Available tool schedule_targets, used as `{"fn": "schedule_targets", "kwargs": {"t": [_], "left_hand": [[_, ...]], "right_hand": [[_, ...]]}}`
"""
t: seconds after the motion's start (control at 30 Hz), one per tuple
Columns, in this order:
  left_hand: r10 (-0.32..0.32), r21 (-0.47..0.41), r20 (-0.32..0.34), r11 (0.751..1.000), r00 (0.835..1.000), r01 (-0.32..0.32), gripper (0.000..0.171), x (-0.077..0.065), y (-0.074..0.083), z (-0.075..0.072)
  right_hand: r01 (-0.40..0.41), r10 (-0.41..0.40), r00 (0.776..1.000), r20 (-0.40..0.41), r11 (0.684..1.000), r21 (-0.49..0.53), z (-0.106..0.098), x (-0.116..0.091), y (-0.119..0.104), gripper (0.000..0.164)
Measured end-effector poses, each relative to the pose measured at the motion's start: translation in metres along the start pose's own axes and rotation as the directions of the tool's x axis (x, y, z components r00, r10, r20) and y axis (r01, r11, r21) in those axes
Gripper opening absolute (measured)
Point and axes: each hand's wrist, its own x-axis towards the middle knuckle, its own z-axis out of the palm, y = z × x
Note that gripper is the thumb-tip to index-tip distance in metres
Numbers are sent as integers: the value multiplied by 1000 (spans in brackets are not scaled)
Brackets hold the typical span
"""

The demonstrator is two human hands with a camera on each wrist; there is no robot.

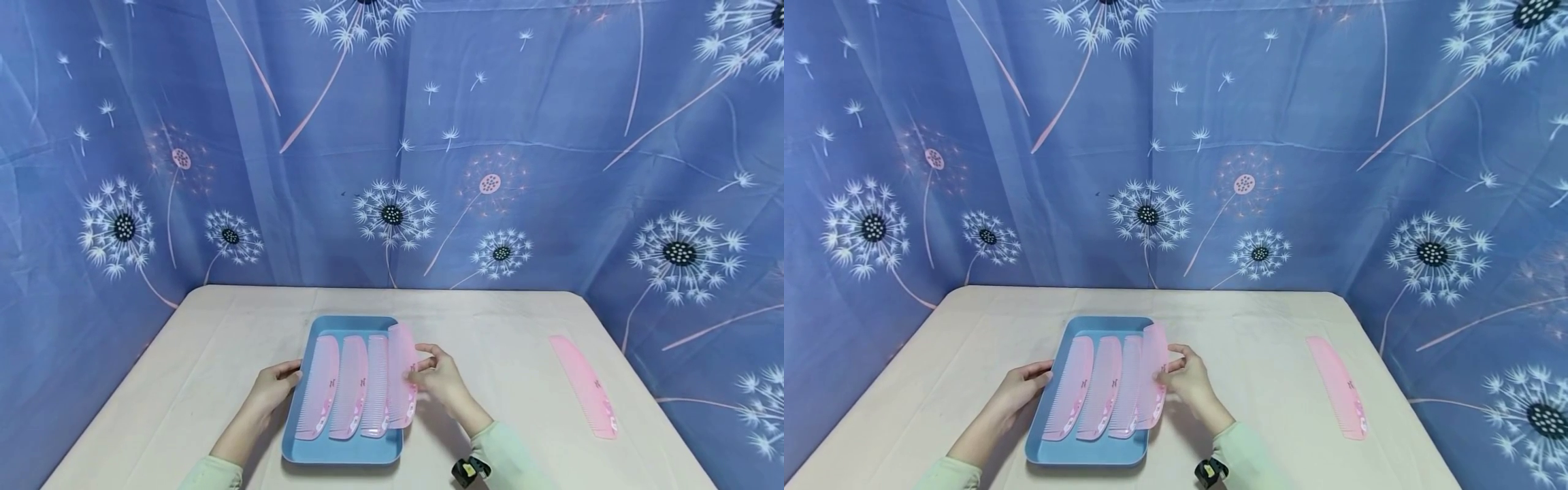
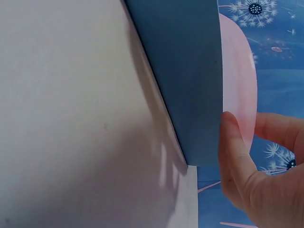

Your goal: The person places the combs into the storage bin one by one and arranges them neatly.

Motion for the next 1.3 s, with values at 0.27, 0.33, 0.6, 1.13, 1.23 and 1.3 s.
{"fn": "schedule_targets", "kwargs": {"t": [0.27, 0.33, 0.6, 1.13, 1.23, 1.3], "left_hand": [[4, 3, 6, 1000, 1000, -4, 38, -2, 1, 0], [9, 3, 8, 1000, 1000, -9, 38, -3, 0, -1], [9, -7, 10, 1000, 1000, -9, 37, -3, 0, 0], [-11, 7, 8, 1000, 1000, 11, 38, -1, 2, 0], [-13, 8, 5, 1000, 1000, 13, 38, -2, 3, -1], [-11, 8, 6, 1000, 1000, 11, 38, -2, 3, -1]], "right_hand": [[8, -8, 998, 68, 1000, -5, 1, -3, 2, 62], [8, -10, 996, 93, 1000, 21, 1, -3, 3, 62], [8, -21, 989, 147, 996, 86, -2, -2, 6, 60], [-1, 1, 1000, -4, 1000, -31, -48, 0, -1, 55], [-8, 6, 1000, -27, 999, -45, -58, -1, -2, 55], [-8, 6, 999, -41, 999, -53, -65, -2, -3, 56]]}}
